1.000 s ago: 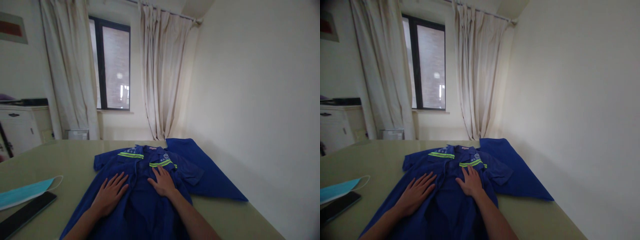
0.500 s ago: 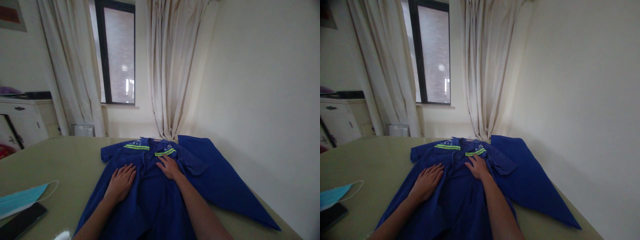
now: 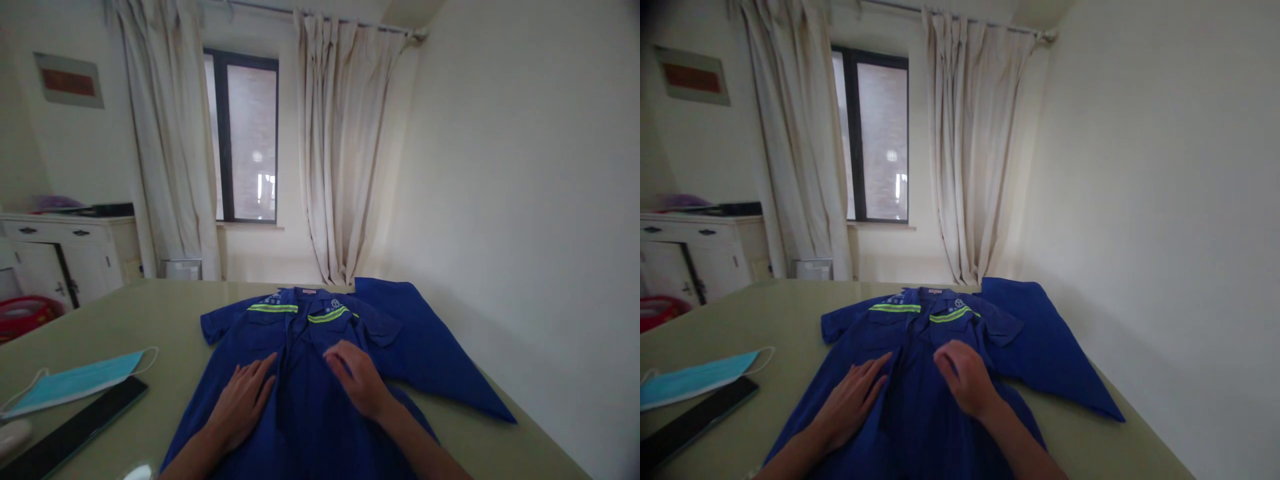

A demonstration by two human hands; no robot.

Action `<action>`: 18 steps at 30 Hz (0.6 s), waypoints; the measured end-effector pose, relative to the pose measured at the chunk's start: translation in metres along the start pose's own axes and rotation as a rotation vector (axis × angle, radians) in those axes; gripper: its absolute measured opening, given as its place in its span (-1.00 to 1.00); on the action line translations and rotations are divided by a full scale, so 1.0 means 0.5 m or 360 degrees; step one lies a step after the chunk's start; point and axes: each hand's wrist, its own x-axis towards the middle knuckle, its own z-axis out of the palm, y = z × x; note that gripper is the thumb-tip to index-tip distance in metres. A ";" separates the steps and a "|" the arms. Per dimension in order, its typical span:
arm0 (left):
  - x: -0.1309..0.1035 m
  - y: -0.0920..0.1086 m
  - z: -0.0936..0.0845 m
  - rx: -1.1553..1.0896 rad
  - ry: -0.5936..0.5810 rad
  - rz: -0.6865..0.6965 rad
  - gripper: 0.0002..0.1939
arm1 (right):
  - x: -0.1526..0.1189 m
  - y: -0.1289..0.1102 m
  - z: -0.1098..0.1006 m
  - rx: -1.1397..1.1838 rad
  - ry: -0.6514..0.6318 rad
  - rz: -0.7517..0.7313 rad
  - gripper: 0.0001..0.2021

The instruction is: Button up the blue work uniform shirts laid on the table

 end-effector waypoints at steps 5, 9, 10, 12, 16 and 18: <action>-0.138 0.058 -0.014 0.0013 -0.0088 0.0689 -0.38 | -0.228 -0.037 -0.019 -0.0329 -0.0388 -0.0019 -0.47; -0.180 0.093 -0.001 0.0334 -0.0235 0.0746 -0.44 | -0.323 -0.004 -0.024 -0.0400 -0.0419 0.0123 -0.35; -0.181 0.096 -0.003 0.0394 -0.0225 0.0612 -0.43 | -0.335 -0.003 -0.027 -0.0397 -0.0449 0.0159 -0.33; -0.180 0.100 -0.014 0.0410 -0.0150 0.0358 -0.48 | -0.353 -0.013 -0.033 -0.0388 -0.0470 0.0222 -0.41; -0.193 0.125 -0.038 -0.0066 0.0400 0.0003 -0.68 | -0.377 -0.045 -0.036 -0.0336 -0.0283 0.0299 -0.70; -0.213 0.141 -0.030 -0.0323 0.0519 0.0022 -0.65 | -0.382 -0.048 -0.038 -0.0253 -0.0168 0.0354 -0.80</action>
